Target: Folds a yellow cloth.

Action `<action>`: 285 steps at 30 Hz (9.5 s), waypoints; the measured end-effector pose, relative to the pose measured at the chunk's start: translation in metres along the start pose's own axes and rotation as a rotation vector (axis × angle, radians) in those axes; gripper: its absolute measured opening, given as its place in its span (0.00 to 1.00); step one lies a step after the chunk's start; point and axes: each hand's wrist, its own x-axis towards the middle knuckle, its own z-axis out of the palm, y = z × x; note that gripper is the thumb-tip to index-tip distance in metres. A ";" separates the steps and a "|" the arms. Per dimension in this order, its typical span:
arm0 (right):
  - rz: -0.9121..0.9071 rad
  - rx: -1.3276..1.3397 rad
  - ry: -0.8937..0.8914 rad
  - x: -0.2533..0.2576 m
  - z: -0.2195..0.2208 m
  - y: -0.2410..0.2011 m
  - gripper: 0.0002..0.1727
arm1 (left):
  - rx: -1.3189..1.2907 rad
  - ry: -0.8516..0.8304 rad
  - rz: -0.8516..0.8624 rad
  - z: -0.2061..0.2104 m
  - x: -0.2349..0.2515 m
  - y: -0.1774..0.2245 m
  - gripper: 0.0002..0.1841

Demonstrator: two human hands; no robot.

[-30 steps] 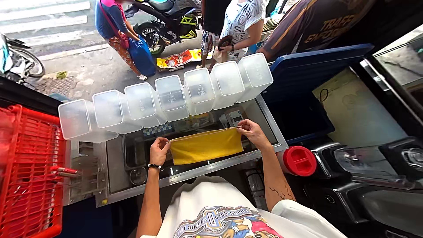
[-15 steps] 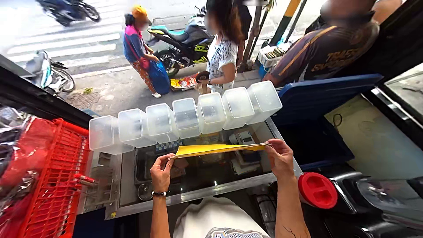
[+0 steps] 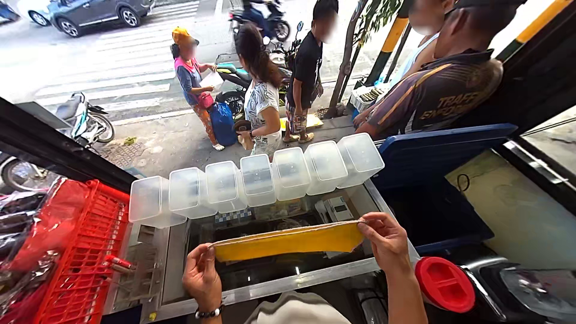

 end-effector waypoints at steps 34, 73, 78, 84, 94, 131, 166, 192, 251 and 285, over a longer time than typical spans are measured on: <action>1.038 0.016 -0.166 -0.057 0.000 0.077 0.15 | 0.643 -0.835 0.850 0.078 -0.208 -0.102 0.09; 0.208 0.228 -1.011 0.015 0.021 0.106 0.07 | 0.286 -0.444 0.150 0.039 -0.169 -0.017 0.12; 0.268 0.174 -0.935 0.019 0.044 0.103 0.09 | 0.253 -0.344 -0.109 0.040 -0.160 -0.021 0.15; 0.398 -0.123 -0.844 0.025 0.100 0.111 0.11 | 0.122 -0.178 -0.497 0.035 -0.136 -0.044 0.11; 0.364 -0.599 -0.782 0.034 0.200 0.161 0.14 | 0.355 0.012 -0.691 0.024 -0.083 -0.092 0.09; -0.167 -1.145 -0.535 -0.102 0.168 0.159 0.34 | 0.844 -1.033 0.423 0.041 -0.044 -0.144 0.29; -0.417 -1.029 -0.116 -0.122 0.053 0.168 0.10 | 1.082 -0.996 0.487 0.050 -0.038 -0.157 0.41; -0.344 -1.185 -0.116 -0.124 0.054 0.178 0.13 | 1.065 -0.911 0.450 0.052 -0.050 -0.159 0.37; 0.459 -0.542 -0.385 -0.026 0.095 0.121 0.16 | 0.699 -0.620 -0.246 -0.030 -0.025 -0.091 0.18; 0.976 0.220 1.301 -0.172 -0.330 0.156 0.45 | 0.880 -1.437 0.064 0.138 -0.044 -0.078 0.28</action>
